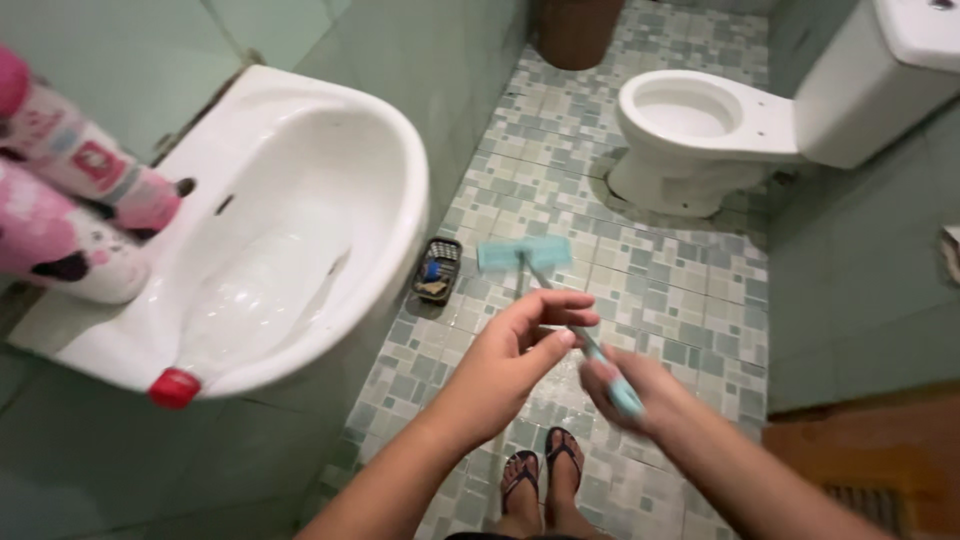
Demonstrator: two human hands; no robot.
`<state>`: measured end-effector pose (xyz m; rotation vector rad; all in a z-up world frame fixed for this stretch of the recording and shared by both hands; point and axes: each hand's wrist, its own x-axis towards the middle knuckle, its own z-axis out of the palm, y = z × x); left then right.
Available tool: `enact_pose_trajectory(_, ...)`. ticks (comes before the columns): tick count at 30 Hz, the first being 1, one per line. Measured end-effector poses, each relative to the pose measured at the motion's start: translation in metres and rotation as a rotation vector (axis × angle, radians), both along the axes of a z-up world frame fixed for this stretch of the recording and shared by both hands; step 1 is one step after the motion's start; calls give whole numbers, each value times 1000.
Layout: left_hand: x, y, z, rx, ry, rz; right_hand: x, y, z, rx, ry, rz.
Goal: The person mops the tiled floor of a bathroom by hand using a small flat mop, moving the tool across the floor in multiple directions while stepping around the room.
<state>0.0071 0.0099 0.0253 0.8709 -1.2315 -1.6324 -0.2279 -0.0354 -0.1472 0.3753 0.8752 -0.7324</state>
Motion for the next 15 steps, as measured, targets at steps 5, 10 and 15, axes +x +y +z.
enact_pose_trajectory(5, 19, 7, 3, 48, 20, 9, -9, 75, 136, 94, -122, -32)
enact_pose_trajectory(10, 27, 10, 1, 68, -28, 19, -8, -1, 89, 218, 4, -249)
enact_pose_trajectory(15, 18, 6, 1, 18, -5, 9, 29, -119, -30, -112, -138, -49)
